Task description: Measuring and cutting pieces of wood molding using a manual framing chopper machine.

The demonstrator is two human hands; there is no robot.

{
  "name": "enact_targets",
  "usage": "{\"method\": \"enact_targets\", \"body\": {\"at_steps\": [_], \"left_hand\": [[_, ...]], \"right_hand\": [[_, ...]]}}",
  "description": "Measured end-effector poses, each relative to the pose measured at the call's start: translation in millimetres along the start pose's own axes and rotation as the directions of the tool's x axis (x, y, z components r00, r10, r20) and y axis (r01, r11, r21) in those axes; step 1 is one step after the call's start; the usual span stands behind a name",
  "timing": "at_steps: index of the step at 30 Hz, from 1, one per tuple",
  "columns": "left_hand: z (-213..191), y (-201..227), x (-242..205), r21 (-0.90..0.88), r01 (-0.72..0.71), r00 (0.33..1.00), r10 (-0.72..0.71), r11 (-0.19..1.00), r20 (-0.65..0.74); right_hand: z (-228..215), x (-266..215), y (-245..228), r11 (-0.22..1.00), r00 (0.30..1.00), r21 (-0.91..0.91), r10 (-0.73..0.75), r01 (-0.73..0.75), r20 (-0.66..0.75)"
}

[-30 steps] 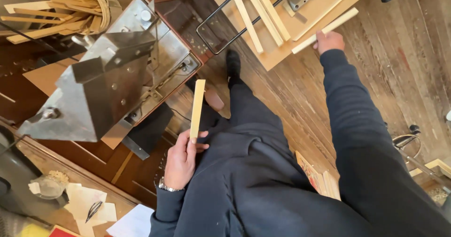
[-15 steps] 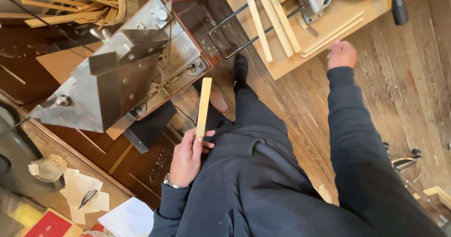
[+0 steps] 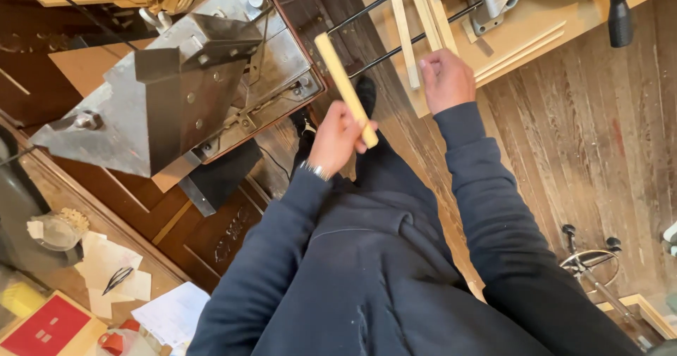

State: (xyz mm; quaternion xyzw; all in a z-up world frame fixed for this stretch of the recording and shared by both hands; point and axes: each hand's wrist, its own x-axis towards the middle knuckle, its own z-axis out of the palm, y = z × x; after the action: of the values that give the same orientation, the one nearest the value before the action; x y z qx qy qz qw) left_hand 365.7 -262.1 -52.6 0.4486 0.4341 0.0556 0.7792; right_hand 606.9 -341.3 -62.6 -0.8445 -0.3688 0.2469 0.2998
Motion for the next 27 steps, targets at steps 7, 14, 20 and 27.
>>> {"method": "enact_targets", "body": {"at_steps": [7,14,20,27], "left_hand": [[28,21,102,0.254,0.063,0.974,-0.004,0.965,-0.227],[32,37,112,0.271,0.245,0.923,-0.139,0.931,-0.358],[26,64,74,0.385,0.252,0.943,-0.135,0.888,-0.305],[9,76,14,0.246,0.043,0.977,0.011,0.968,-0.214]], "right_hand": [[5,41,-3,0.954,0.994,-0.288,-0.101,0.083,-0.046],[33,66,-27,0.887,0.999,-0.459,-0.046,0.052,0.024],[57,73,-15,0.868,0.995,-0.49,-0.049,0.084,0.085],[15,48,-28,0.982,0.959,-0.19,0.068,-0.015,0.275]]}}
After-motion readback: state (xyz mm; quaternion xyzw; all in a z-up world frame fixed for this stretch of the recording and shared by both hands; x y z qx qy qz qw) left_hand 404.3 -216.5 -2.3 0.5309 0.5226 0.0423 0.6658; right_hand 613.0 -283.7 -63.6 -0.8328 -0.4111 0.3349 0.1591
